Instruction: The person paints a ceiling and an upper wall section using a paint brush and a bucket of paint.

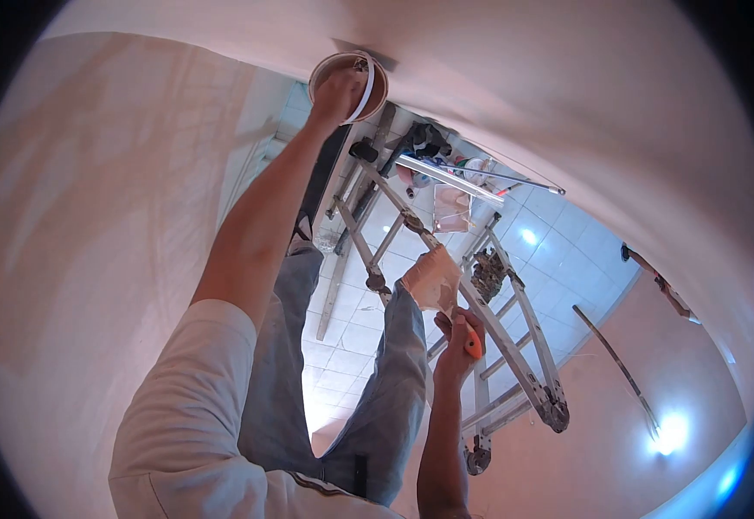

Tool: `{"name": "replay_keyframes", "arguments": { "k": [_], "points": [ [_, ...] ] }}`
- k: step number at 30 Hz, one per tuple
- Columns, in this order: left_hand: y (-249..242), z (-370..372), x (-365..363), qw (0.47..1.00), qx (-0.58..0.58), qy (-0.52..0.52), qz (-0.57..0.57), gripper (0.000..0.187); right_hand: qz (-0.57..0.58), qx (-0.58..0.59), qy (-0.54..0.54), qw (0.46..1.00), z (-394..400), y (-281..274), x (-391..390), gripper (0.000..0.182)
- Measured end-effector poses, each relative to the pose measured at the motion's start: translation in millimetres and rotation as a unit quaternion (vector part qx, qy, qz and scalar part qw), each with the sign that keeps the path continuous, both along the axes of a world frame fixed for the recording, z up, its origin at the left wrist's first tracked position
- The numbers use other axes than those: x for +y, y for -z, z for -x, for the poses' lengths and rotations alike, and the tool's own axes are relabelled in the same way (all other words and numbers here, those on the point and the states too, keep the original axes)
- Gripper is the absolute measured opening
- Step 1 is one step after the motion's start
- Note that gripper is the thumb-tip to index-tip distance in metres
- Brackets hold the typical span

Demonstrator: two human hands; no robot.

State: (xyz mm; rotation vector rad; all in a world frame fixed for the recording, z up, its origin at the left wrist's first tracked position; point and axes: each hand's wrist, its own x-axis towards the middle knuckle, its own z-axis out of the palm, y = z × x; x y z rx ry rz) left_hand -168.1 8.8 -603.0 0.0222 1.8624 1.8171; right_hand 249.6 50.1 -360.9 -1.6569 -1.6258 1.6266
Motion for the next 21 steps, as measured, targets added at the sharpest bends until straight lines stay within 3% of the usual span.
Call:
{"name": "replay_keyframes", "arguments": {
  "k": [1, 2, 3, 4, 5, 8, 11, 14, 17, 20, 21],
  "points": [
    [9, -10, -3, 0.979, 0.186, 0.003, 0.085, 0.044, -0.002, 0.000, 0.000, 1.000, 4, 1, 1, 0.025],
    [13, -19, -8, 0.916, 0.364, 0.004, 0.168, 0.035, -0.004, 0.000, -0.003, 1.000, 8, 1, 2, 0.025],
    [9, -30, -10, 0.929, 0.331, 0.044, 0.159, 0.030, -0.005, 0.007, -0.002, 1.000, 12, 3, 3, 0.025],
    [6, -44, -12, 0.932, 0.299, 0.076, 0.189, 0.033, -0.006, 0.014, -0.003, 1.000, 17, 5, 5, 0.025],
    [1, -58, -14, 0.944, 0.283, 0.097, 0.138, 0.043, -0.007, 0.021, -0.003, 1.000, 22, 8, 6, 0.025],
    [24, -84, -19, 0.906, 0.334, 0.158, 0.206, 0.053, -0.015, 0.033, -0.024, 0.999, 40, 15, 11, 0.025],
    [33, -95, -27, 0.915, 0.260, 0.193, 0.239, 0.061, -0.027, 0.047, -0.051, 0.997, 58, 19, 17, 0.026],
    [39, -96, -35, 0.917, 0.317, 0.123, 0.210, 0.051, -0.031, 0.058, -0.069, 0.995, 76, 19, 21, 0.026],
    [43, -85, -48, 0.974, 0.094, -0.060, 0.198, 0.040, -0.048, 0.068, -0.084, 0.993, 98, 28, 26, 0.026],
    [74, -68, -60, 0.920, -0.024, -0.178, 0.349, 0.032, -0.045, 0.090, -0.086, 0.991, 122, 34, 31, 0.026],
    [120, -64, -69, 0.938, -0.099, -0.159, 0.292, 0.039, -0.047, 0.100, -0.083, 0.990, 131, 38, 33, 0.026]
  ]
}}
